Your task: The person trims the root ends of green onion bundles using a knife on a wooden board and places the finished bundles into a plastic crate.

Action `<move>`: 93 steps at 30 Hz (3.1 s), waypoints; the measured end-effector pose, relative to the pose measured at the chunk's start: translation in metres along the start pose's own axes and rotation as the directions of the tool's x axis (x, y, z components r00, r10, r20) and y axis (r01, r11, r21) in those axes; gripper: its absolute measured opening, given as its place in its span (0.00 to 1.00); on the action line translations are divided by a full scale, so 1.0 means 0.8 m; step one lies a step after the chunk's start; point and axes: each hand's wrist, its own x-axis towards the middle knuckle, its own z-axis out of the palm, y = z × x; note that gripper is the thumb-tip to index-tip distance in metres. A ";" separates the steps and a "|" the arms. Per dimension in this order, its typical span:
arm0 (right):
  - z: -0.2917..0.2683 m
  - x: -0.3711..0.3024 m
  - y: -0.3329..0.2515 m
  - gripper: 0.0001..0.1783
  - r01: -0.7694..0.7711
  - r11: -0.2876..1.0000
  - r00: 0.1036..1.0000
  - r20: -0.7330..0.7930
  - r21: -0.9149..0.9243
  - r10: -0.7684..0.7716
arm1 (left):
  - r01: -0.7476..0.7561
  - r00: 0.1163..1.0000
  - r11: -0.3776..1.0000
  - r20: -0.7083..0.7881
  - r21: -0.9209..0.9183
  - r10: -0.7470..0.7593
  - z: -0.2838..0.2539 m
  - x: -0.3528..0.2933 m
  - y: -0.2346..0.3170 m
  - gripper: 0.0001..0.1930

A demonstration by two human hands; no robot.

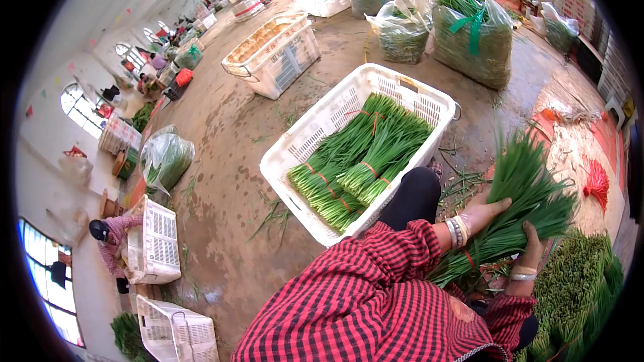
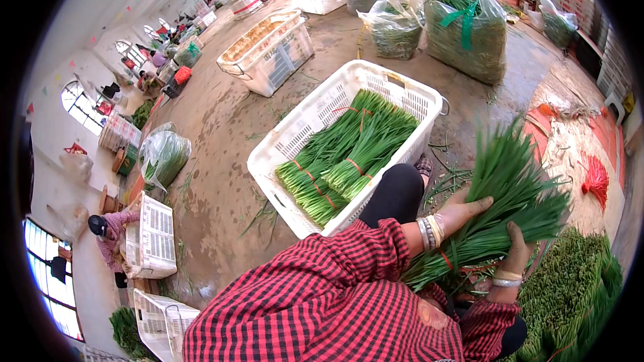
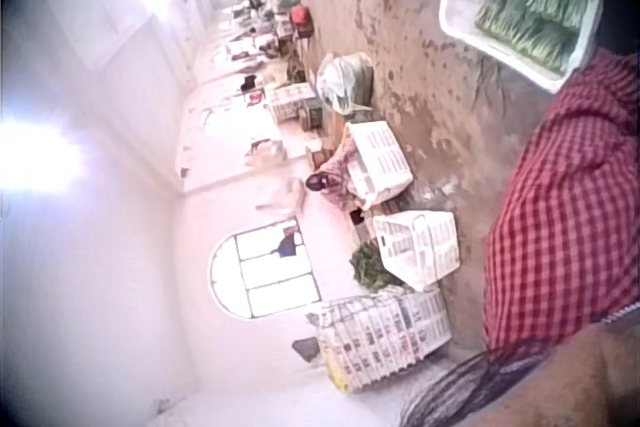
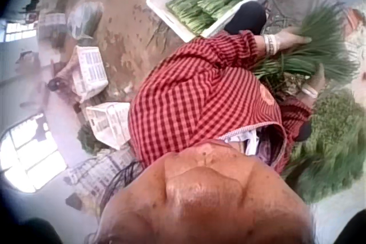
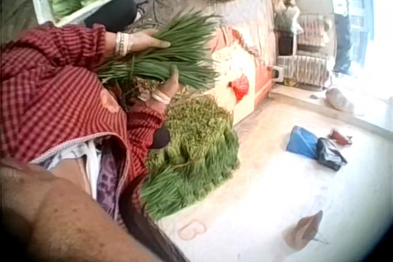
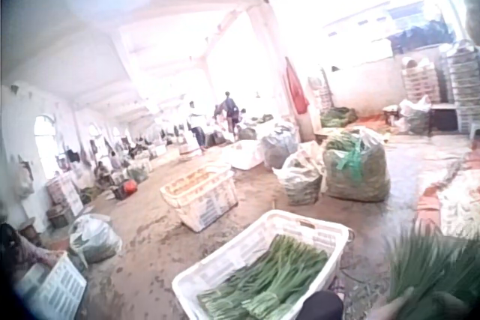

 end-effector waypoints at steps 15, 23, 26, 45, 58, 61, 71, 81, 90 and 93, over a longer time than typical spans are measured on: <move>-0.070 -0.005 0.037 0.16 0.116 0.924 0.993 0.052 -0.364 -0.104 | 0.304 0.902 0.896 -0.204 -0.325 -0.380 -0.018 -0.001 0.041 0.19; -0.064 -0.022 0.001 0.09 -0.253 0.967 0.951 -0.178 0.022 0.253 | 0.258 0.931 0.914 -0.172 -0.314 -0.322 -0.010 0.011 0.030 0.15; -0.070 -0.022 0.022 0.17 0.075 0.954 0.986 -0.120 -0.290 -0.115 | 0.261 0.932 0.916 -0.168 -0.306 -0.322 -0.010 0.009 0.030 0.15; -0.033 -0.034 -0.056 0.27 0.311 0.873 0.895 -0.192 -0.377 -0.402 | 0.166 0.946 0.954 -0.232 -0.250 -0.225 -0.006 0.007 0.037 0.18; 0.053 -0.052 -0.062 0.18 0.156 0.707 0.981 0.192 -0.690 -0.028 | 0.073 0.969 0.992 -0.227 -0.100 -0.094 0.023 -0.009 0.052 0.17; 0.060 -0.042 -0.059 0.19 0.188 0.626 0.979 0.194 -0.757 -0.060 | 0.067 0.968 0.991 -0.234 -0.118 -0.093 0.026 -0.011 0.052 0.17; 0.058 -0.061 -0.065 0.10 -0.140 0.953 0.943 0.258 -0.269 0.211 | 0.144 0.951 0.971 -0.243 -0.192 -0.189 -0.005 0.007 0.040 0.18; -0.039 -0.040 -0.039 0.39 -0.056 0.967 0.967 0.229 -0.250 0.115 | 0.122 0.951 0.949 -0.238 -0.292 -0.196 -0.045 0.045 0.064 0.18; 0.000 -0.073 0.032 0.39 -0.385 0.919 0.872 0.360 0.085 0.332 | 0.191 0.978 0.982 -0.083 -0.011 -0.191 -0.043 0.038 0.040 0.29; -0.011 -0.073 0.034 0.34 -0.472 0.862 0.847 0.368 0.186 0.384 | 0.501 0.851 0.853 0.093 0.150 -0.516 -0.088 0.012 -0.002 0.30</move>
